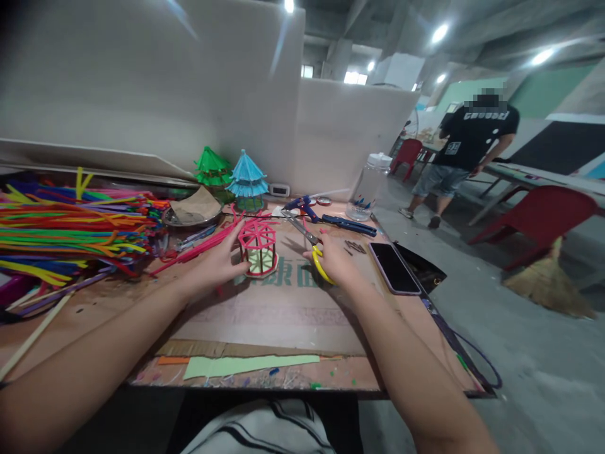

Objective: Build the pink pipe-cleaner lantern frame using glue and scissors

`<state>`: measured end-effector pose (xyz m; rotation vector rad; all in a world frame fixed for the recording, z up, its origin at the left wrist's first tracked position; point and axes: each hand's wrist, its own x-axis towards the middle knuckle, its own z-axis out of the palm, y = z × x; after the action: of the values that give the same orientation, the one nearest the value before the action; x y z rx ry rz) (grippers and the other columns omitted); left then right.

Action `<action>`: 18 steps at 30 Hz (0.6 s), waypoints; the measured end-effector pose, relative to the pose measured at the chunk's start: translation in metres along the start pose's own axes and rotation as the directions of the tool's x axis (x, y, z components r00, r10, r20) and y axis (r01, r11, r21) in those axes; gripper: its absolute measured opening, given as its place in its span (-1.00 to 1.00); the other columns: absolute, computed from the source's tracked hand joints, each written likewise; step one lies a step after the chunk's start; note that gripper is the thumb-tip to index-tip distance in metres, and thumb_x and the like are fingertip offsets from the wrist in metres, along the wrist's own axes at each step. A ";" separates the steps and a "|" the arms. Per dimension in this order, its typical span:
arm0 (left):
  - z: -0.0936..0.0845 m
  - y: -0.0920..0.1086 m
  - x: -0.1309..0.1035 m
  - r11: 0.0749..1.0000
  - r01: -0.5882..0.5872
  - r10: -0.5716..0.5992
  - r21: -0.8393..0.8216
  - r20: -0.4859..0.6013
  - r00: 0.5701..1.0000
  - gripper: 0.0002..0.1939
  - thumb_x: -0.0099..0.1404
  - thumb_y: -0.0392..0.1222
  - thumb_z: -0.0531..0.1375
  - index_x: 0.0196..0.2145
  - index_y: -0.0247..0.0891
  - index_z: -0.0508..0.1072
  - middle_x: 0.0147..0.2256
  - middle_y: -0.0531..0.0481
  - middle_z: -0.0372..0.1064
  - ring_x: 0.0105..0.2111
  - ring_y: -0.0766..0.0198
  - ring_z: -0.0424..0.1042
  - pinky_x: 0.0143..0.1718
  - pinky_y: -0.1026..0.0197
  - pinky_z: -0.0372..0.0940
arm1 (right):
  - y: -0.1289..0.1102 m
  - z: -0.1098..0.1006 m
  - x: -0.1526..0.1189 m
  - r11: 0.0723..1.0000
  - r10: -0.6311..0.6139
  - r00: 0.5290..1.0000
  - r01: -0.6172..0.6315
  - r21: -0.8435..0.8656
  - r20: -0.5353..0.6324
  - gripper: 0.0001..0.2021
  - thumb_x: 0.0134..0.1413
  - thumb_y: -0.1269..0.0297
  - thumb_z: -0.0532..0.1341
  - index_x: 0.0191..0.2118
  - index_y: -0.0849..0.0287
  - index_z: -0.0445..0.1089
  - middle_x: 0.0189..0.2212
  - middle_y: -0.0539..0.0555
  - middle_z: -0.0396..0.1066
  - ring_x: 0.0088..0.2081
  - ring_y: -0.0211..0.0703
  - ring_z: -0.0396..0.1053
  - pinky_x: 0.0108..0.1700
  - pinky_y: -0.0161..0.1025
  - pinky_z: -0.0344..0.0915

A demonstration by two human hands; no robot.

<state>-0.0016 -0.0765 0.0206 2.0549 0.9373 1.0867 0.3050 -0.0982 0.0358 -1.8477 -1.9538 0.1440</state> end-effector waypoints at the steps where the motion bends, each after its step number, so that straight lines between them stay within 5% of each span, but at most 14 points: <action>1: 0.001 -0.001 0.001 0.999 0.027 -0.027 0.027 0.021 0.999 -0.10 0.19 -0.15 0.33 0.42 -0.15 0.10 0.23 -0.23 0.36 0.24 -0.07 0.37 0.32 -0.19 0.21 | 0.002 0.001 0.000 1.000 -0.004 1.000 0.004 0.001 0.001 -0.61 0.15 0.07 0.36 -0.01 0.18 0.39 -0.16 0.23 0.52 -0.18 0.06 0.47 -0.18 -0.15 0.31; 5: 0.002 -0.005 0.004 0.993 0.086 -0.090 0.083 0.036 0.995 -0.26 0.13 -0.07 0.39 0.24 -0.20 0.31 0.15 -0.24 0.42 0.18 -0.11 0.43 0.27 -0.20 0.27 | 0.008 0.003 0.001 1.000 -0.007 1.000 0.007 0.026 0.015 -0.56 0.08 0.07 0.41 -0.02 0.22 0.39 -0.09 0.31 0.49 -0.13 0.10 0.46 -0.12 -0.10 0.34; 11: -0.001 -0.007 0.006 0.988 0.121 -0.126 0.091 0.058 0.990 -0.32 0.10 -0.01 0.40 0.12 -0.29 0.34 0.00 -0.23 0.48 -0.01 -0.06 0.53 0.08 -0.10 0.41 | 0.004 -0.015 0.002 0.990 -0.047 0.998 0.042 0.135 0.034 -0.53 0.19 -0.07 0.27 0.07 0.14 0.36 -0.21 0.14 0.54 -0.26 -0.02 0.47 -0.22 -0.17 0.37; 18: -0.002 -0.007 0.006 0.985 0.146 -0.146 0.090 -0.008 0.989 -0.44 0.09 -0.09 0.40 0.01 -0.25 0.37 -0.09 -0.14 0.50 -0.08 0.00 0.52 0.04 -0.08 0.41 | -0.016 -0.030 -0.001 0.950 0.019 0.979 0.045 0.308 -0.201 -0.45 0.10 -0.19 0.24 0.01 0.16 0.36 -0.32 0.08 0.46 -0.30 -0.02 0.39 -0.23 -0.13 0.31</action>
<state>-0.0025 -0.0671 0.0186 2.0219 1.1380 0.9846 0.3021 -0.1077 0.0684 -1.5786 -1.6945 0.2369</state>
